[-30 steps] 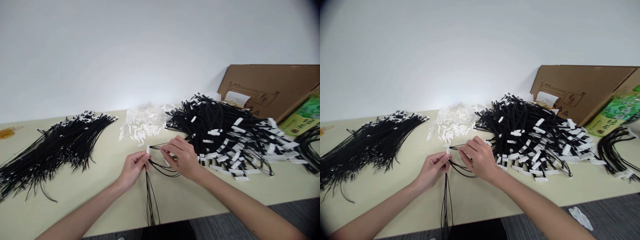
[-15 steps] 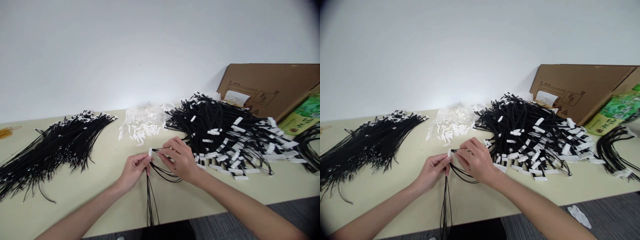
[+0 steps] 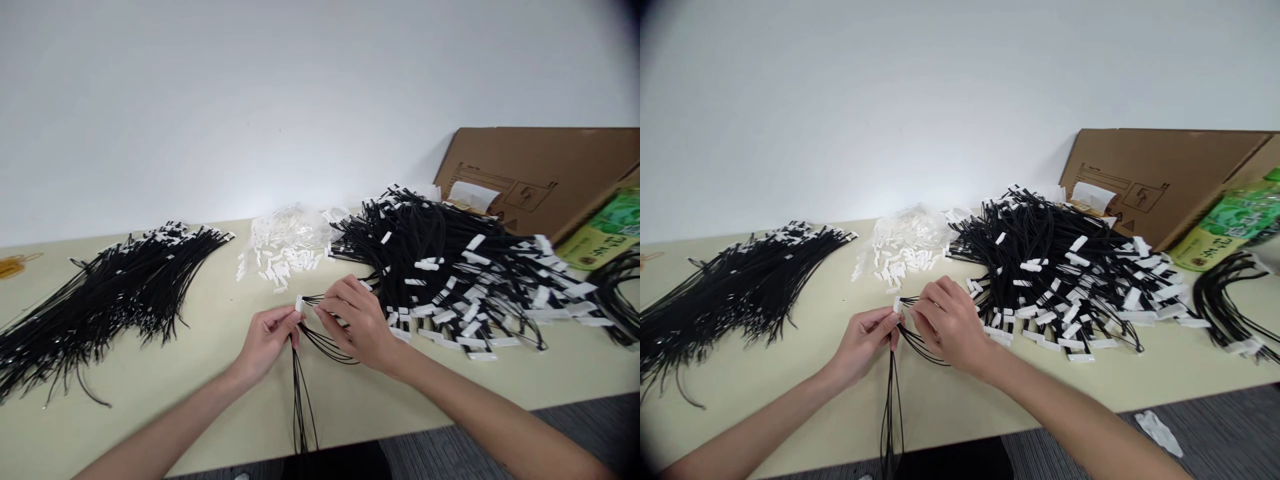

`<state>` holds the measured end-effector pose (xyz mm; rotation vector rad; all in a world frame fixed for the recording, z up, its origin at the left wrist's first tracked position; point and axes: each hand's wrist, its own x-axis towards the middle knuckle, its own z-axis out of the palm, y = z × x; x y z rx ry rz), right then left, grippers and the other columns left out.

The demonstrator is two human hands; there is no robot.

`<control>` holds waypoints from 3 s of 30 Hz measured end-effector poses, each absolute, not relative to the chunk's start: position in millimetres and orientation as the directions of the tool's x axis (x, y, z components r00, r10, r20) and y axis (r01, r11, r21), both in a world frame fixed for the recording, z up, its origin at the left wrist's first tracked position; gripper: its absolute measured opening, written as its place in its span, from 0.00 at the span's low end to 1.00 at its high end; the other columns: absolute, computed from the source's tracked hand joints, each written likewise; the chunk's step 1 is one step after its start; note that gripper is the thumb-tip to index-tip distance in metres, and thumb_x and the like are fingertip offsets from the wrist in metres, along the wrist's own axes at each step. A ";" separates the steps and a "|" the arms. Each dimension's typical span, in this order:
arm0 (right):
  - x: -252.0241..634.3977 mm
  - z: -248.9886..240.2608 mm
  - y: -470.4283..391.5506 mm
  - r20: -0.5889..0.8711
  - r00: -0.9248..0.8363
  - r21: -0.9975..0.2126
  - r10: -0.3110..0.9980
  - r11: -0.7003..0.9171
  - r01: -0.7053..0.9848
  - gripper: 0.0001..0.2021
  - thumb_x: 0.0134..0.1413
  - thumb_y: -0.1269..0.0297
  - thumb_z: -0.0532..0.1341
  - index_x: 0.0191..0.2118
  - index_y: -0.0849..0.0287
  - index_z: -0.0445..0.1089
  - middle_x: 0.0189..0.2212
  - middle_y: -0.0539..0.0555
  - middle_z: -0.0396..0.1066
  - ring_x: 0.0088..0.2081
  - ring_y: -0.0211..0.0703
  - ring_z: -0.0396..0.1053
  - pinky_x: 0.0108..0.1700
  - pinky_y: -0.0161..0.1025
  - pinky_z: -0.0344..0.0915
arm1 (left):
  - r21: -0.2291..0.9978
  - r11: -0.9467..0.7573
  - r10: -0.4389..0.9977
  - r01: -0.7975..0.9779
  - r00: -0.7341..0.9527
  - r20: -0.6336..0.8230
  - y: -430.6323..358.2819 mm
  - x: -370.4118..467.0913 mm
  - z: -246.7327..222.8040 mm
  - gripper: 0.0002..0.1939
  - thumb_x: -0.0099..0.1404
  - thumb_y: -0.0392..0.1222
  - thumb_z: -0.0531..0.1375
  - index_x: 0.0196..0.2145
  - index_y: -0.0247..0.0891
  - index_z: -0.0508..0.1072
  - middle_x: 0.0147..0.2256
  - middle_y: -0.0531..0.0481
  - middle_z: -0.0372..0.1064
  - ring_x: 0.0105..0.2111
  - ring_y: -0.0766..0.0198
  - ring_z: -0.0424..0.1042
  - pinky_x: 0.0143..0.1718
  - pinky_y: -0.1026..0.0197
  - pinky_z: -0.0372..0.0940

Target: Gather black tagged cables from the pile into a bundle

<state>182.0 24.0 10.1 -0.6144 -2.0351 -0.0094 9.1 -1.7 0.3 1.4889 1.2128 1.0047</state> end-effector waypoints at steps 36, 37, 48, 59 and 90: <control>187.8 15.5 24.0 0.638 -0.618 -0.317 0.459 0.888 0.333 0.05 0.55 0.73 0.50 0.31 0.64 0.60 0.45 0.54 0.62 0.48 0.40 0.54 0.45 0.39 0.54 | 0.913 -0.152 0.964 0.380 0.260 0.053 -1.4 6.8 1.3 0.18 0.59 0.50 0.51 0.24 0.30 0.67 0.16 0.50 0.59 0.19 0.70 0.57 0.22 0.68 0.50; 188.9 16.3 24.3 0.625 -0.634 -0.353 0.456 0.889 0.291 0.04 0.55 0.73 0.50 0.31 0.64 0.60 0.44 0.54 0.63 0.47 0.38 0.56 0.45 0.38 0.54 | 0.914 -0.155 0.960 0.375 0.277 0.050 -1.4 6.9 1.5 0.18 0.59 0.50 0.51 0.23 0.30 0.66 0.17 0.49 0.59 0.19 0.70 0.58 0.22 0.68 0.51; 186.7 11.2 27.9 0.642 -0.568 -0.430 0.515 0.855 0.289 0.04 0.54 0.73 0.51 0.30 0.63 0.60 0.42 0.53 0.64 0.40 0.35 0.61 0.42 0.38 0.57 | 0.981 -0.027 0.963 0.193 0.270 -0.027 -1.5 7.7 0.0 0.17 0.58 0.49 0.54 0.25 0.30 0.67 0.16 0.50 0.60 0.18 0.71 0.58 0.22 0.68 0.49; 179.2 5.7 22.4 0.777 -0.623 0.167 0.093 0.923 0.346 0.06 0.50 0.74 0.57 0.36 0.63 0.65 0.38 0.50 0.67 0.42 0.38 0.57 0.43 0.40 0.56 | 0.844 0.249 0.964 -0.476 0.041 -0.261 13.2 -1.1 -4.4 0.12 0.48 0.42 0.64 0.29 0.31 0.71 0.26 0.51 0.63 0.25 0.72 0.62 0.29 0.69 0.57; 166.8 0.3 24.4 0.778 -0.627 0.277 0.036 0.876 0.394 0.03 0.50 0.75 0.56 0.29 0.63 0.66 0.27 0.47 0.65 0.32 0.34 0.54 0.33 0.37 0.51 | 0.745 0.325 0.944 -0.583 0.153 -0.292 4.5 10.0 1.9 0.11 0.47 0.37 0.65 0.28 0.30 0.70 0.23 0.53 0.64 0.23 0.74 0.62 0.25 0.71 0.57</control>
